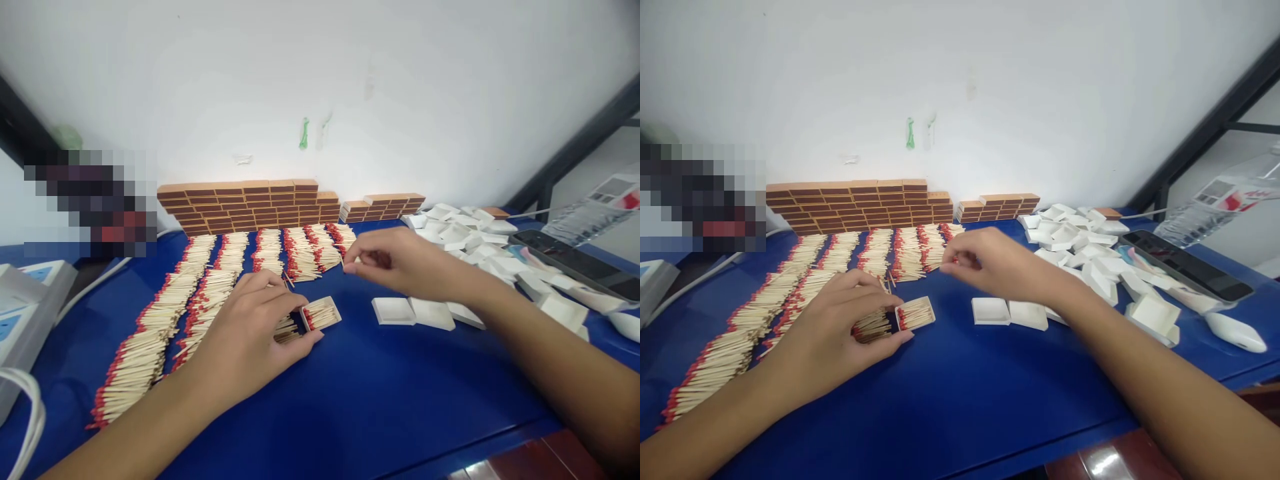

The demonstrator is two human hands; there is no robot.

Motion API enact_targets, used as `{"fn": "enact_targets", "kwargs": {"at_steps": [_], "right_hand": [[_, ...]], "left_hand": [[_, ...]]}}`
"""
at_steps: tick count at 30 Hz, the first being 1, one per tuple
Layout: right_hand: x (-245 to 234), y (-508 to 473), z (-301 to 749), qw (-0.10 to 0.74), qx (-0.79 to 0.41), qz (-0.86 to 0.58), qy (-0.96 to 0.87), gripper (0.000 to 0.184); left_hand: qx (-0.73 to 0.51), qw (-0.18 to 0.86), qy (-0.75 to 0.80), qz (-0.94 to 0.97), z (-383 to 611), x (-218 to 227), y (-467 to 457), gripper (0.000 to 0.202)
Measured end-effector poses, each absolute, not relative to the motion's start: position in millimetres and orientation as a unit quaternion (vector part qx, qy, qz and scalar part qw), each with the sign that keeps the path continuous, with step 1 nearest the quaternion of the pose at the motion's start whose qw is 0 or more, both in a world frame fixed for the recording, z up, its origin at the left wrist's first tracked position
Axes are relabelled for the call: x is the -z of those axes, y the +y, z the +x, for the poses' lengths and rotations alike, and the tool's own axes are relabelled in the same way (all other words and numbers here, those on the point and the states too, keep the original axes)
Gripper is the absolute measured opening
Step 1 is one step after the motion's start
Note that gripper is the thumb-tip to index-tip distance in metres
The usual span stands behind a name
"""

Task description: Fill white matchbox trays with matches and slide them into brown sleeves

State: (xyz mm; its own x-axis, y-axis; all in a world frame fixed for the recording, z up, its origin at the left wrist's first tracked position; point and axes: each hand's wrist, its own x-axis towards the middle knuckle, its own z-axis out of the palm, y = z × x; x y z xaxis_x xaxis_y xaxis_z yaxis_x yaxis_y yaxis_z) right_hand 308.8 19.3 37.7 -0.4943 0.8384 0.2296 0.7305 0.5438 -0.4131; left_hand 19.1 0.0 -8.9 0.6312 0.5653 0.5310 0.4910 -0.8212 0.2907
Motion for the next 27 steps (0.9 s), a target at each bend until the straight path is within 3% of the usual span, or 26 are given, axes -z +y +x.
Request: {"fn": "enact_targets", "kwargs": {"at_steps": [8,27], "right_hand": [[-31,49,351,0.067,-0.176,-0.535,-0.823,0.022],[-33,45,342,0.061,-0.182,-0.526,-0.829,0.027]], "left_hand": [[-0.318,0.054,0.295,0.899,18,8,0,0.024],[-0.306,0.059,0.301,0.901,18,8,0,0.023]]}}
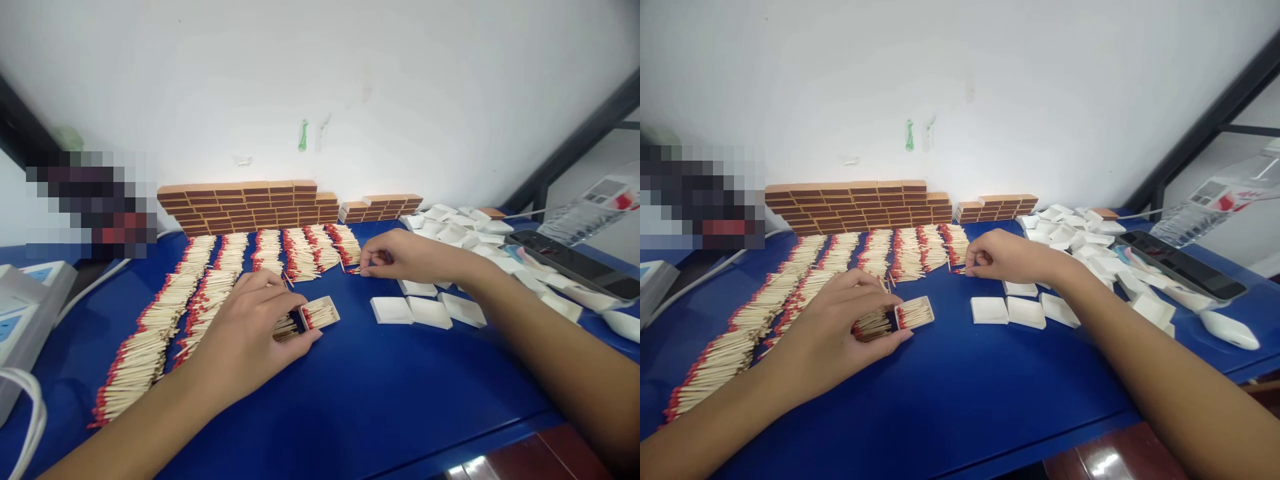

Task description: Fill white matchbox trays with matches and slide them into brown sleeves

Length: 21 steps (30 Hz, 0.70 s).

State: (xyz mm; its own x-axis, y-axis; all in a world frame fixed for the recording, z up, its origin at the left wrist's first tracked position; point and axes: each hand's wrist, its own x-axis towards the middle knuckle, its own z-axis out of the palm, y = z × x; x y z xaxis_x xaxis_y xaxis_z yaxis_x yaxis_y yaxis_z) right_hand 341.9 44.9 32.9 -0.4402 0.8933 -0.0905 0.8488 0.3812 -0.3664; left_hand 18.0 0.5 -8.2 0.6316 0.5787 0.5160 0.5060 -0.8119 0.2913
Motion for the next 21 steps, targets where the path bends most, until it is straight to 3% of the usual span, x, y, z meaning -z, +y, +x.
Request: {"fn": "enact_targets", "kwargs": {"at_steps": [21], "right_hand": [[-25.9,47.5,341.2,0.085,-0.173,-0.51,-0.838,0.02]], "left_hand": [[-0.313,0.065,0.293,0.901,17.9,8.2,0.9,0.022]]}}
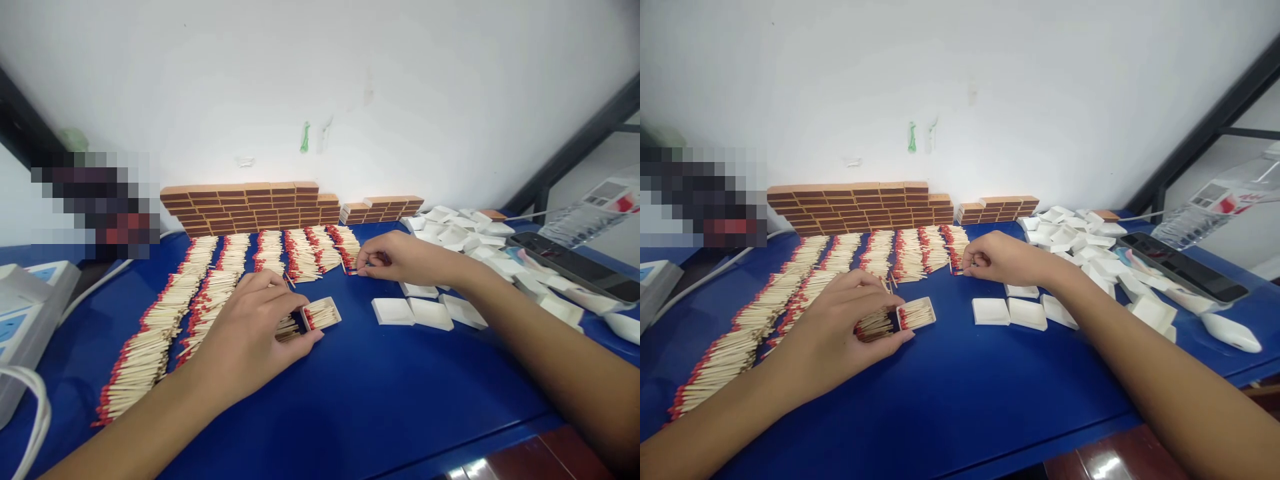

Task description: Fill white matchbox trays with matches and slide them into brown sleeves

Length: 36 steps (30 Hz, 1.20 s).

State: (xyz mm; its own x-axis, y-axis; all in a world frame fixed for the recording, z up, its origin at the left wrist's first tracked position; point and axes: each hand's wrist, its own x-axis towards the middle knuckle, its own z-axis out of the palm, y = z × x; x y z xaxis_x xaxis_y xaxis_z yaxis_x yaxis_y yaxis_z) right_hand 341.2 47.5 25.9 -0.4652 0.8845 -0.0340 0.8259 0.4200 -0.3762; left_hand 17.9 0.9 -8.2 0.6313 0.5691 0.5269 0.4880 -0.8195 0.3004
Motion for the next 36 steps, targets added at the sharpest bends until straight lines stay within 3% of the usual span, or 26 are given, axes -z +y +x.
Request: {"fn": "enact_targets", "kwargs": {"at_steps": [10,18,26,36], "right_hand": [[-36,33,327,0.115,-0.175,-0.494,-0.844,0.03],[-26,43,340,0.055,-0.184,-0.516,-0.835,0.021],[-34,34,328,0.07,-0.174,-0.508,-0.841,0.024],[-32,36,336,0.021,-0.181,-0.528,-0.83,0.018]], "left_hand": [[-0.312,0.065,0.299,0.899,18,8,0,0.021],[-0.307,0.065,0.301,0.901,18,9,1,0.023],[-0.311,0.068,0.299,0.899,18,8,1,0.023],[-0.312,0.067,0.3,0.899,18,9,1,0.023]]}}
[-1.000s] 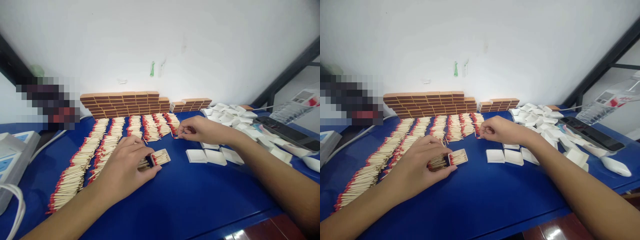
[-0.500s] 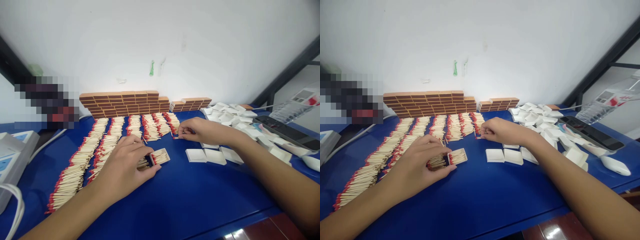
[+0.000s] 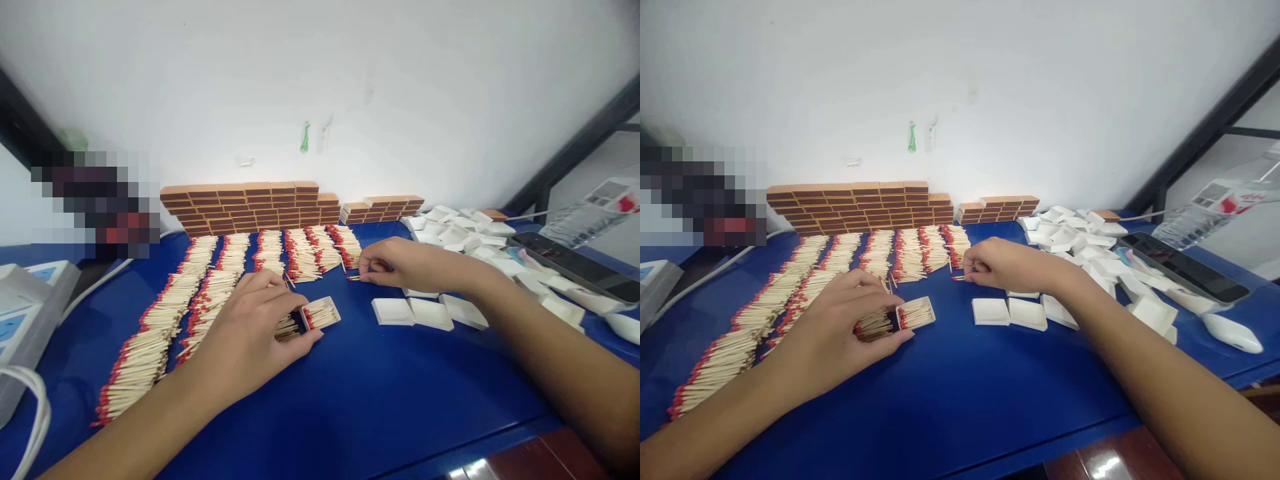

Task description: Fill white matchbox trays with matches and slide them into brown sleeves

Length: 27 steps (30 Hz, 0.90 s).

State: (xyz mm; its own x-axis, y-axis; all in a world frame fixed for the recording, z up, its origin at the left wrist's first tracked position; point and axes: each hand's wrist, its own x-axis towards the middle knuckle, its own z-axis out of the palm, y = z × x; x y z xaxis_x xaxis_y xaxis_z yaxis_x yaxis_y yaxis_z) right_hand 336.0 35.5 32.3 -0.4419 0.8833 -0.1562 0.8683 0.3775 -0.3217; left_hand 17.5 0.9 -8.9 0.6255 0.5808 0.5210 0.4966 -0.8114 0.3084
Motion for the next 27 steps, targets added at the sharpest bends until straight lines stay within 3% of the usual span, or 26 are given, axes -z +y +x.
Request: {"fn": "enact_targets", "kwargs": {"at_steps": [15,20,24,27], "right_hand": [[-35,31,322,0.078,-0.183,-0.494,-0.847,0.026],[-36,8,290,0.144,-0.194,-0.434,-0.868,0.021],[-32,-9,264,0.139,-0.201,-0.416,-0.876,0.009],[-32,-9,264,0.143,-0.199,-0.414,-0.877,0.011]], "left_hand": [[-0.315,0.061,0.294,0.9,18,9,1,0.025],[-0.315,0.067,0.296,0.899,19,8,1,0.023],[-0.306,0.071,0.298,0.902,20,6,0,0.017],[-0.301,0.072,0.301,0.902,20,5,0,0.018]]}}
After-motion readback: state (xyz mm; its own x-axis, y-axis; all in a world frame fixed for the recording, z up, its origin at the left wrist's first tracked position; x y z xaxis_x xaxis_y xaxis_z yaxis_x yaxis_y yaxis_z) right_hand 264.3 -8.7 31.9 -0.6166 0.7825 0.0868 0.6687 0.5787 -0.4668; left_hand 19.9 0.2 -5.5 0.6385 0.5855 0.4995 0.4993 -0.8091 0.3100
